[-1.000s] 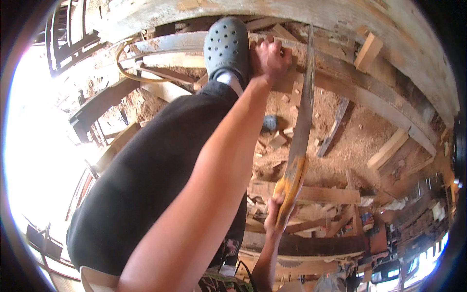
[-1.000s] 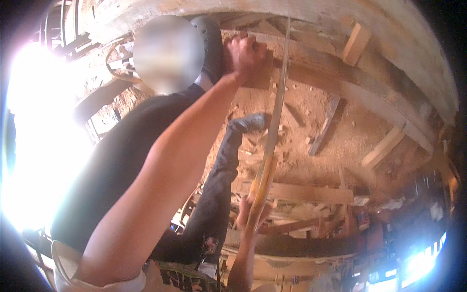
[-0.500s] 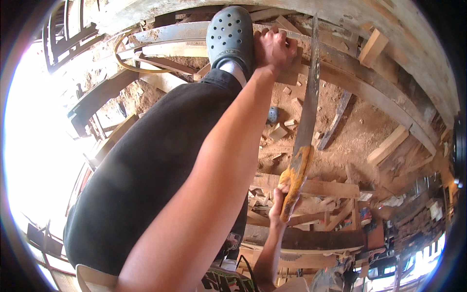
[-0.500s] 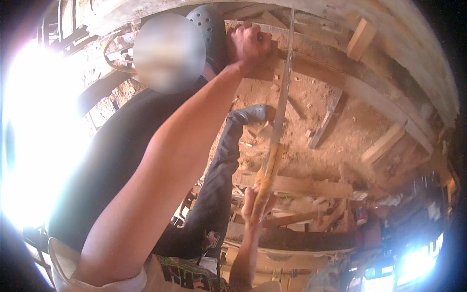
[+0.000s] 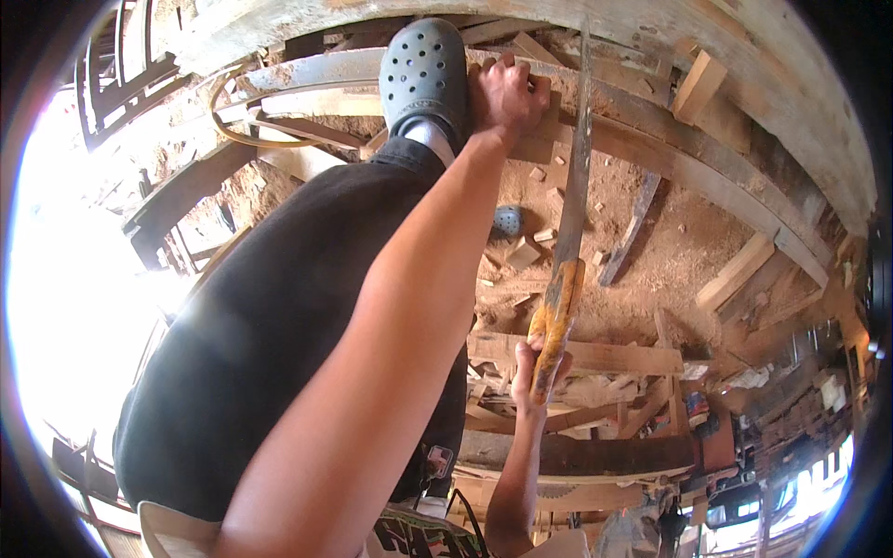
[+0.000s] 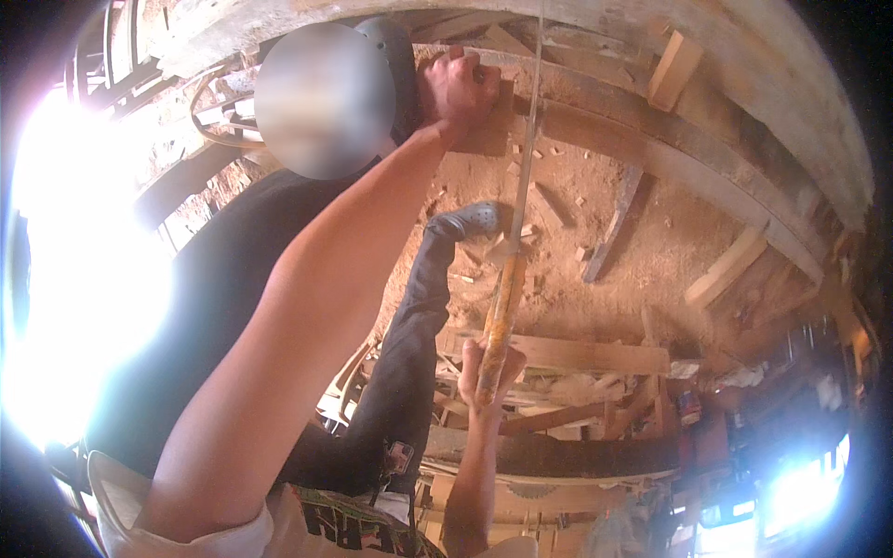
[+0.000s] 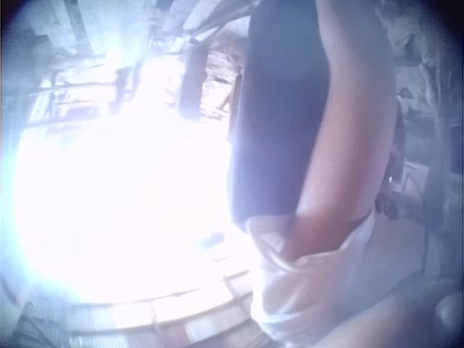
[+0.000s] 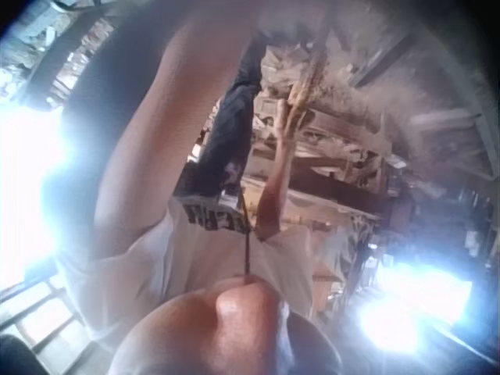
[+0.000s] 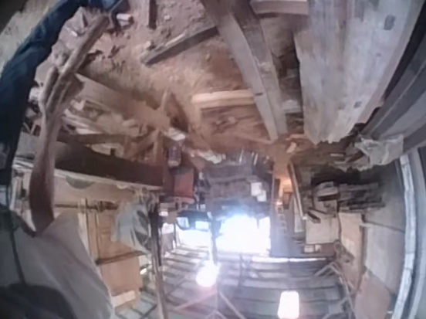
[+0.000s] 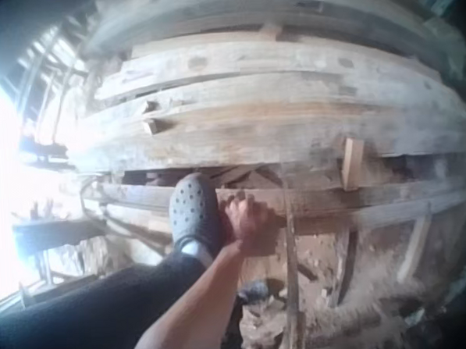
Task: The person positions a small wooden plank on a cluttered workbench and uses a hand saw to cut it. The person holds the plank steady with one hand while sawing with the other, producing sawdust. The cut piece is separated from the plank.
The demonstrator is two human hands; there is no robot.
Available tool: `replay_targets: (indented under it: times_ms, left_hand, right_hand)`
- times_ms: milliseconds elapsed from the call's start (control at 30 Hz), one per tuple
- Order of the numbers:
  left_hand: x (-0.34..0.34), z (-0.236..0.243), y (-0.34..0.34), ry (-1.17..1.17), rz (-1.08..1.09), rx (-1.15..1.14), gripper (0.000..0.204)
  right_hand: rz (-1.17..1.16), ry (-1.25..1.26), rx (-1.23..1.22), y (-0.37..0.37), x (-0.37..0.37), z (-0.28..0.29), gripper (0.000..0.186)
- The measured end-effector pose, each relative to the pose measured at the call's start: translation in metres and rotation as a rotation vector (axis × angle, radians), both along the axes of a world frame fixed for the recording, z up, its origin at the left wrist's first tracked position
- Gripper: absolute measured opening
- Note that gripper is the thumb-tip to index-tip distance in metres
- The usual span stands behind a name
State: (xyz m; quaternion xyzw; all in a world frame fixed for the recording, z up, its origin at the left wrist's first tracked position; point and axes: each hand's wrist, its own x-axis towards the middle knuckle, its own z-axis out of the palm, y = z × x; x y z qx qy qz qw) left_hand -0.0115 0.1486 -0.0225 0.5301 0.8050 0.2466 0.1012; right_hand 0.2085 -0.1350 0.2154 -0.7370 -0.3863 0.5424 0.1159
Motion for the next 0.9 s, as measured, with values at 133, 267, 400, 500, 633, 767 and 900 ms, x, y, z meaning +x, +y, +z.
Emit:
replay_targets:
  times_ms: [133, 267, 400, 500, 633, 767, 900]
  left_hand:
    - [0.002, 0.002, 0.0, -0.031, 0.019, 0.065, 0.026]
    - [0.003, 0.005, -0.009, -0.048, -0.013, -0.012, 0.029]
    - [0.002, -0.001, -0.006, -0.061, -0.003, -0.06, 0.03]
    - [0.003, -0.005, -0.007, -0.02, 0.008, -0.066, 0.029]
    - [0.0, -0.005, -0.002, 0.012, 0.037, 0.019, 0.027]
    - [0.002, 0.002, -0.004, -0.048, -0.001, -0.054, 0.027]
    - [0.001, 0.005, -0.004, 0.01, -0.023, -0.005, 0.028]
  right_hand:
    - [0.061, -0.063, 0.119, -0.037, -0.014, 0.062, 0.034]
    - [0.037, 0.043, 0.258, -0.039, -0.011, 0.126, 0.029]
    - [-0.099, -0.082, 0.03, -0.002, -0.009, 0.069, 0.036]
    - [0.336, -0.34, 0.151, 0.01, -0.017, -0.001, 0.044]
    - [-0.03, -0.074, 0.034, -0.012, -0.016, -0.003, 0.036]
    - [-0.036, 0.068, 0.119, -0.048, -0.007, 0.073, 0.025]
    - [0.089, -0.141, 0.215, -0.047, 0.004, 0.095, 0.028]
